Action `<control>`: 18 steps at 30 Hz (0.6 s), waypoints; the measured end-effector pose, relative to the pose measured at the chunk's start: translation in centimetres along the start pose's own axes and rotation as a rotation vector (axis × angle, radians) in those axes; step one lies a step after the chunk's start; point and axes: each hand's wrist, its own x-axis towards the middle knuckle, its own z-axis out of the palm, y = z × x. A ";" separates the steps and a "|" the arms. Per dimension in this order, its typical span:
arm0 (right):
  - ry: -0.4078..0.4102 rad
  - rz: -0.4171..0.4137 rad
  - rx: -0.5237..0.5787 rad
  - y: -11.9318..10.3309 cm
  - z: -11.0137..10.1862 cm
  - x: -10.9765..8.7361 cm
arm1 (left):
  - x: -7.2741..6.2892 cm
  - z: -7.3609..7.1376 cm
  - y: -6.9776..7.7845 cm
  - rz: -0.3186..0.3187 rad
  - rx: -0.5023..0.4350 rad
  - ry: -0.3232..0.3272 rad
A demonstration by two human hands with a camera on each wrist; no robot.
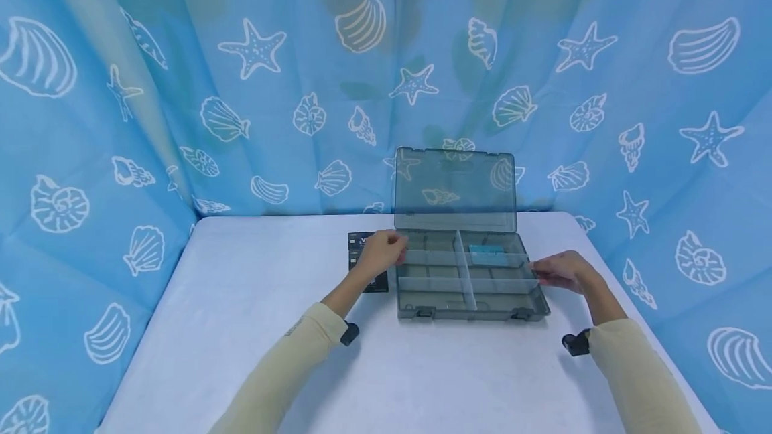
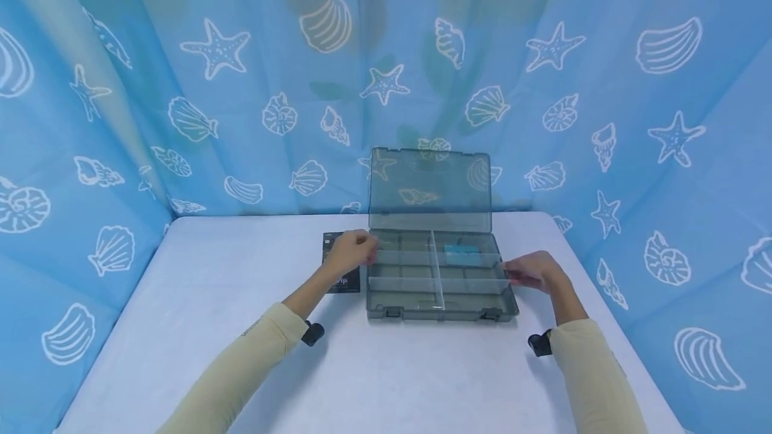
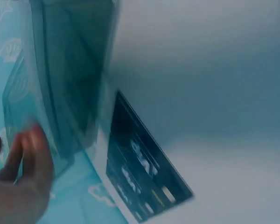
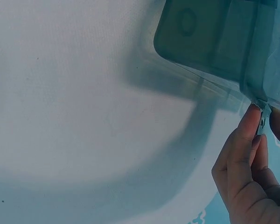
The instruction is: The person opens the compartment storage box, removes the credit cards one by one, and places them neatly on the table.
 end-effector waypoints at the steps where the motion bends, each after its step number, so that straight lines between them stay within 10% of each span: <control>1: 0.002 -0.002 -0.004 0.0 0.0 0.0 | 0.2 0.4 0.3 0.020 0.028 0.009; 12: -0.128 0.004 0.002 0.5 -0.1 -0.9 | 0.7 1.6 0.6 0.013 0.125 0.022; 15: -0.132 0.004 0.012 0.7 -0.3 -1.0 | 1.1 2.3 1.9 0.012 -0.070 -0.029; 18: -0.138 0.008 0.024 0.9 -0.4 -1.0 | 1.8 3.9 3.9 -0.061 -0.456 -0.157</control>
